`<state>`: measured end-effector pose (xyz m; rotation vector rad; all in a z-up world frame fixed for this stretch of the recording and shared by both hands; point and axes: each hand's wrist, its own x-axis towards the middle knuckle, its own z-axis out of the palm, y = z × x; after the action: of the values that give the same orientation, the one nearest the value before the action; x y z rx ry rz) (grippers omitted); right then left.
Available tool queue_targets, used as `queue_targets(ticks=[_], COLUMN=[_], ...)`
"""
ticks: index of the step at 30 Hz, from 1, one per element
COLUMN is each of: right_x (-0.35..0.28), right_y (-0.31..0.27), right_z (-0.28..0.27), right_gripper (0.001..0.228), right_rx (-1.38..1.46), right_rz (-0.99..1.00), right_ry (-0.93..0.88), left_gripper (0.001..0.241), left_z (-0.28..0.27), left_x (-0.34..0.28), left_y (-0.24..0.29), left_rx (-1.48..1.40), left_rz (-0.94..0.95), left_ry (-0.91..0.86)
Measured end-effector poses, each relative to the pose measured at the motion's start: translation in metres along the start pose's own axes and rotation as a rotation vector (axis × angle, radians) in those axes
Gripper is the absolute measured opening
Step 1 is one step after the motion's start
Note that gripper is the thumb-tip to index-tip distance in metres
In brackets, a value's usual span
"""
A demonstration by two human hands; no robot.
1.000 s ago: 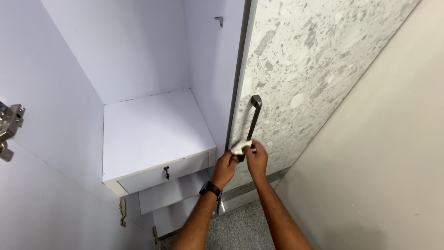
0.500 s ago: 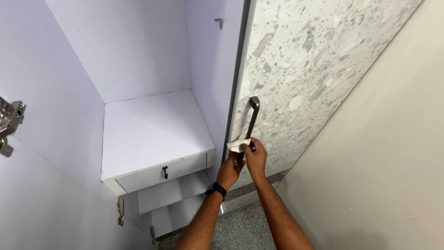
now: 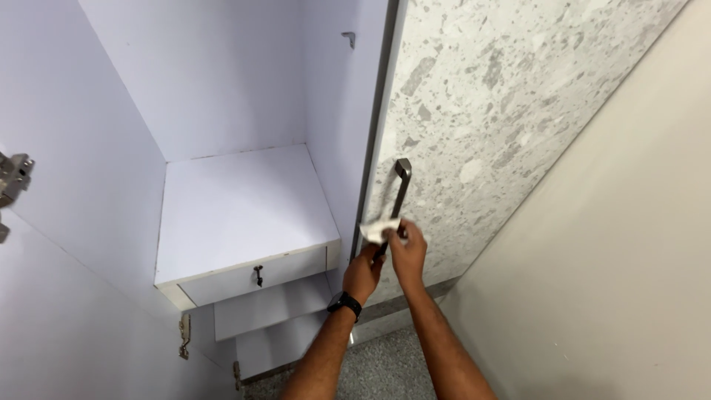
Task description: The person wipes the interior surfaces of a white cabinet using a white cloth. They clean the door, shelves, and side walls, then move to the exterior to wipe the marble-patterned door and the metal handle.
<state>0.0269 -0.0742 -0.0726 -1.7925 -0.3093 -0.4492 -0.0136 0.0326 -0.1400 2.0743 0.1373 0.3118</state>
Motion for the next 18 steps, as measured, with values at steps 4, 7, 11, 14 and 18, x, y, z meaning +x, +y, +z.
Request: queue_targets(ticks=[4,7,11,14,18], right_x=[0.008,-0.007,-0.02,-0.007,0.021], right_y=[-0.038,-0.014,0.017,0.01,-0.031], right_z=[-0.002,0.001,-0.004,-0.006,-0.013], right_gripper=[0.026,0.03,0.03,0.028,0.028], right_rx=[0.11,0.062,-0.023,0.056,0.151], right_rz=[-0.068,-0.085,-0.034,-0.032,-0.186], right_ry=[0.061,0.09,-0.007,-0.057,-0.01], left_gripper=[0.023,0.021,0.024,0.025,0.026], left_z=[-0.005,-0.006,-0.007,-0.005,0.008], left_x=[-0.009,-0.012,-0.014,-0.004,0.007], left_y=[0.017,0.026,0.055,0.063,0.051], left_rx=[-0.037,-0.016,0.068,0.056,-0.111], left_rz=[0.054,0.035,0.029,0.038,0.072], left_ry=[0.059,0.085,0.154,0.19,0.115])
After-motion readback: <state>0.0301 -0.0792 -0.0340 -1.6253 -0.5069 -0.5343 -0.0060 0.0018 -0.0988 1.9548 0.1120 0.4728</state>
